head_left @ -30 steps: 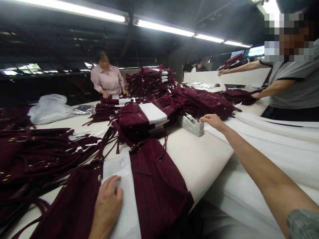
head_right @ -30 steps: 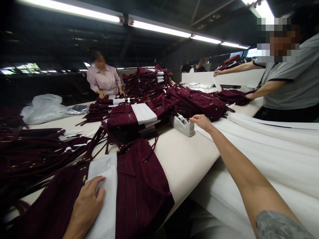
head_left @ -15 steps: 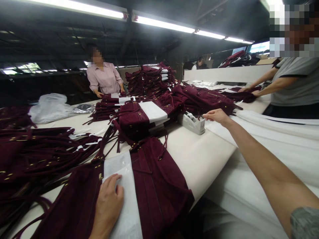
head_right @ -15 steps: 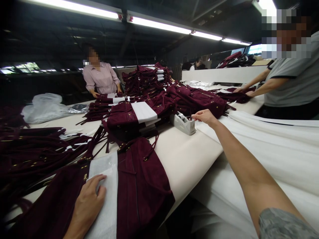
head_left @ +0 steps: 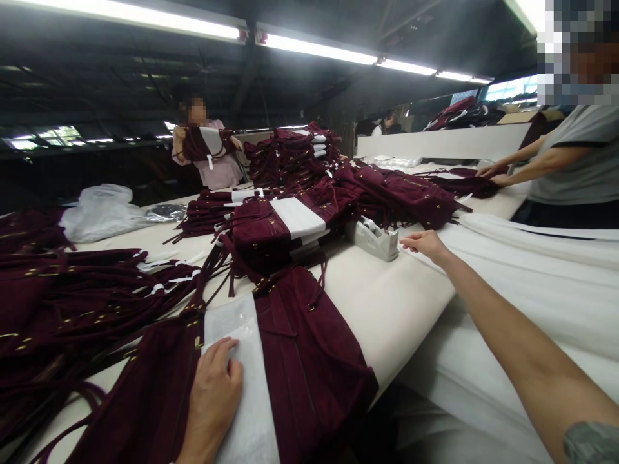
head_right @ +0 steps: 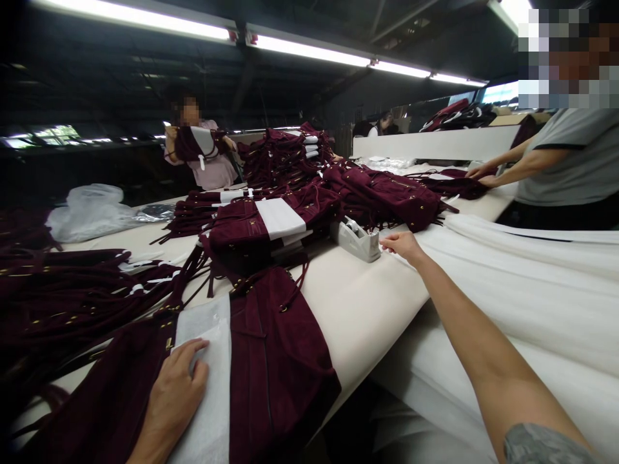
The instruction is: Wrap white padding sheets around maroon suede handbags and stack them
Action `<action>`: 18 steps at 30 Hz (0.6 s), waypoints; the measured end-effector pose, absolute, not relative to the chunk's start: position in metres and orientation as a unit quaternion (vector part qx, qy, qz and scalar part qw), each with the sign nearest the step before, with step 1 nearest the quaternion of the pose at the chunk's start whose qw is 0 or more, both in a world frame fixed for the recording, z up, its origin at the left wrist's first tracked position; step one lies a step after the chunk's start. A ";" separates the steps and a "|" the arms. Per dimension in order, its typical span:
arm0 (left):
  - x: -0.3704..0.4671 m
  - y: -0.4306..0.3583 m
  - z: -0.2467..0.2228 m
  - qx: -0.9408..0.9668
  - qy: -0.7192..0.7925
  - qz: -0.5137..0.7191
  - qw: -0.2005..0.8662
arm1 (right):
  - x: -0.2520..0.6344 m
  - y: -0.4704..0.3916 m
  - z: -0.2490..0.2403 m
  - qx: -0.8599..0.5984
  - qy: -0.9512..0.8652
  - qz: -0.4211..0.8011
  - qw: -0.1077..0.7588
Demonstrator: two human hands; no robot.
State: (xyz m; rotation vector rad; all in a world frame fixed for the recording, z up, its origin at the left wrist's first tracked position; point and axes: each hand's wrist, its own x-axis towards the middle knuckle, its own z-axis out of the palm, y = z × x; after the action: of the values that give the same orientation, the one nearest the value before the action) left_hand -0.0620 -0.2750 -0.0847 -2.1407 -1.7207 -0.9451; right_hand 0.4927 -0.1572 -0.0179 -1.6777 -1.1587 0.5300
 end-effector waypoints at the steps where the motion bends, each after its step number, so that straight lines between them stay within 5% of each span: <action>1: -0.062 -0.275 -0.084 -0.731 -0.590 -0.323 0.116 | 0.492 -0.156 -0.022 -0.696 -0.476 0.208 0.496; 11: -0.056 -0.277 -0.084 -0.719 -0.604 -0.337 0.070 | 0.471 -0.178 -0.043 -0.751 -0.416 0.104 0.503; 15: -0.042 -0.293 -0.068 -0.691 -0.646 -0.323 0.043 | 0.411 -0.192 -0.013 -0.642 -0.426 0.205 0.603; 18: -0.035 -0.300 -0.057 -0.665 -0.685 -0.296 0.010 | 0.335 -0.201 0.014 -0.553 -0.485 0.329 0.592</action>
State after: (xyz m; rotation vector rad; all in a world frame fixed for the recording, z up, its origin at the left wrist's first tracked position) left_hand -0.0350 -0.3004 -0.0571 -2.0764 -2.1397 -0.9256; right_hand 0.3345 -0.2009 0.0145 -1.2867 -1.1269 0.7659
